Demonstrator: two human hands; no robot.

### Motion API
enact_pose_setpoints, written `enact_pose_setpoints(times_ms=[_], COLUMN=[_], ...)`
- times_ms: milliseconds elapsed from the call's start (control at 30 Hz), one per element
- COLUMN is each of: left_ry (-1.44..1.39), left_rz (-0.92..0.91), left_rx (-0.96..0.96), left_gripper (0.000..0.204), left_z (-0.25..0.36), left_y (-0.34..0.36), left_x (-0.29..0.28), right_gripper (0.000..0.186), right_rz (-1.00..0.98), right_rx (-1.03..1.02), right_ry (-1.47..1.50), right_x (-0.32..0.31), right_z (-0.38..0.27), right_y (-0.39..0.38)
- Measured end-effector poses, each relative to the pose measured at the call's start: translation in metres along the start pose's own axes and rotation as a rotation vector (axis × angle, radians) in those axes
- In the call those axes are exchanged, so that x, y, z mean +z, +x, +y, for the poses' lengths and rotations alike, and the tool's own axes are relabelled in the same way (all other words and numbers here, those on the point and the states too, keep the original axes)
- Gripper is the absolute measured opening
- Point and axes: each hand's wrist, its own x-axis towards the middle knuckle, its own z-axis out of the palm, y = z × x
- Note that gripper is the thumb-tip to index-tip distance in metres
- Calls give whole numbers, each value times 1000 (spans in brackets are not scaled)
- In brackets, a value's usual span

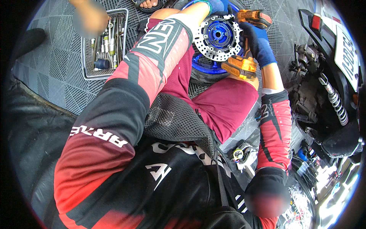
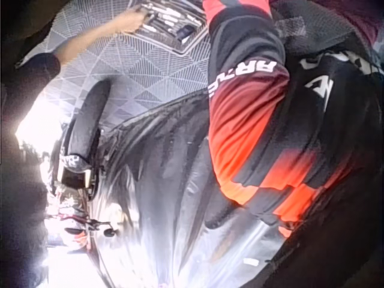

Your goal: The person works on a motorcycle wheel on the ground. They use an impact driver and a hammer with a punch tool to remove and install components on the wheel hub and brake disc.

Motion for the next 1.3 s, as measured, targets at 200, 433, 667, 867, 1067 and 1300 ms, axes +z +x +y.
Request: enact_pose_setpoints(times_ms=[200, 433, 667, 867, 1067, 1300], left_ry=[13, 12, 14, 13, 35, 63], left_rz=[-9, -11, -31, -49, -88, -108], left_rx=[2, -8, -10, -17, 4, 12], left_gripper=[35, 37, 38, 39, 41, 42], left_z=[4, 3, 0, -7, 1, 7], left_y=[4, 3, 7, 10, 15, 14], left_x=[-1, -1, 1, 8, 8, 6], right_gripper=[26, 29, 31, 29, 24, 29], right_rz=[-29, -55, -214, -73, -149, -218], right_rx=[48, 54, 30, 45, 74, 101], right_ry=[90, 58, -266, 13, -19, -56], right_x=[-3, -1, -42, -12, -22, -43], right_z=[2, -5, 3, 3, -1, -2], right_y=[-3, -7, 23, 8, 19, 25])
